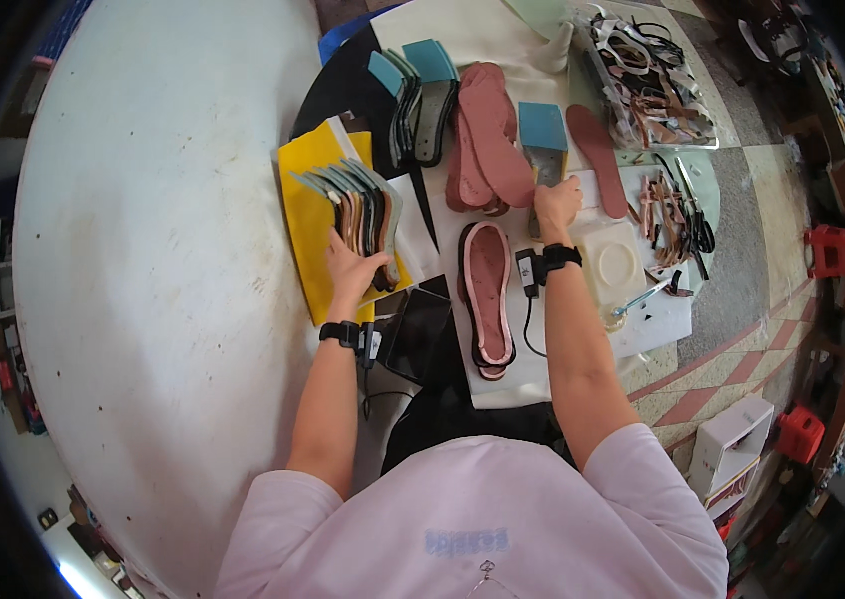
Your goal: The person applies glue to shoe insoles with a brush, stacks them together, and secures the bundle with a rubber band. They then gather more insoles and soles, combining them into a larger stack before placing it into a white bin.
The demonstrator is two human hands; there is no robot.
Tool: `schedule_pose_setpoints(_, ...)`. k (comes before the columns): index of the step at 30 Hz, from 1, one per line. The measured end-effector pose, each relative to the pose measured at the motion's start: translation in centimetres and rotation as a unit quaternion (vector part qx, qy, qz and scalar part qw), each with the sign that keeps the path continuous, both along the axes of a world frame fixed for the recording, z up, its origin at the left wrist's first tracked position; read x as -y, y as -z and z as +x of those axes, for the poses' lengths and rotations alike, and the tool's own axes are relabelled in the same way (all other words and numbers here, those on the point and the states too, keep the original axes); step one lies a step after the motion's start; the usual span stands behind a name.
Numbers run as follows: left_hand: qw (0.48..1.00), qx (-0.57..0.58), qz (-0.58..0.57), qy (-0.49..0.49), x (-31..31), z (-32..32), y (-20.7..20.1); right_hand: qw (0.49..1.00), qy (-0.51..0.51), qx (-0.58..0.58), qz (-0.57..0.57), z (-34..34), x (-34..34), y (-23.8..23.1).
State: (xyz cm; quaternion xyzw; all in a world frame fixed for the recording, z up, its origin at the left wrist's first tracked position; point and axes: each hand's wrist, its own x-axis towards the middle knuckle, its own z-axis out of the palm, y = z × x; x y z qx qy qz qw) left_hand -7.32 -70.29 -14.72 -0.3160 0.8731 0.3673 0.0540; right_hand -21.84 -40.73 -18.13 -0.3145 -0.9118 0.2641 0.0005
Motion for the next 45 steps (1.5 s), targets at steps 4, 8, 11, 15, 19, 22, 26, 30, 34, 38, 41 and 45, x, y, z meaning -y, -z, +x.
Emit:
schedule_pose_setpoints(4, 1.0, -0.013, -0.014, 0.006, -0.4, -0.1, 0.4, 0.996, -0.066, -0.051, -0.03, -0.4, -1.2, -0.3)
schedule_pose_setpoints(8, 1.0, 0.007, -0.012, -0.008, -0.4, 0.1, 0.1, 0.967, -0.1, -0.226, 0.059, 1.3, -0.5, -4.2)
schedule_pose_setpoints(11, 1.0, 0.01, 0.002, -0.015, -0.3, 0.2, -0.6, 0.944, -0.148, -0.295, -0.025, 3.3, 1.1, -7.1)
schedule_pose_setpoints(15, 0.999, 0.002, -0.036, -0.003, 0.1, 0.4, 0.3, 0.913, -0.222, -0.205, -0.273, 8.0, 7.0, -8.3)
schedule_pose_setpoints(19, 0.999, 0.032, -0.016, -0.01, -0.4, -0.2, -0.2, 0.918, -0.222, -0.074, -0.319, 11.4, 13.7, -4.1)
schedule_pose_setpoints(22, 1.0, 0.025, -0.007, -0.008, -0.3, -0.1, 0.0, 0.936, -0.22, -0.043, -0.271, 12.0, 16.4, -4.2)
schedule_pose_setpoints(26, 1.0, 0.008, -0.009, -0.012, 0.1, 0.3, 0.4, 0.928, -0.243, -0.005, -0.281, 12.4, 18.3, -4.1)
schedule_pose_setpoints(30, 1.0, 0.007, -0.004, -0.018, -0.2, -0.1, 0.9, 0.908, -0.269, -0.023, -0.319, 12.3, 19.1, -1.5)
schedule_pose_setpoints(34, 1.0, 0.0, 0.011, -0.008, 0.6, 0.3, 1.6, 0.902, -0.294, -0.079, -0.308, 12.3, 19.7, -0.3)
schedule_pose_setpoints(38, 0.998, 0.066, 0.008, 0.006, 0.8, 0.3, 0.9, 0.891, -0.304, 0.01, -0.337, 11.4, 19.1, -0.7)
schedule_pose_setpoints(41, 0.996, 0.064, 0.044, 0.038, 0.8, -0.4, 0.5, 0.883, -0.319, 0.001, -0.344, 9.5, 17.8, -0.1)
schedule_pose_setpoints(45, 0.994, 0.079, 0.065, 0.022, 0.9, -0.3, -0.2, 0.884, -0.325, 0.031, -0.335, 8.8, 17.7, -1.1)
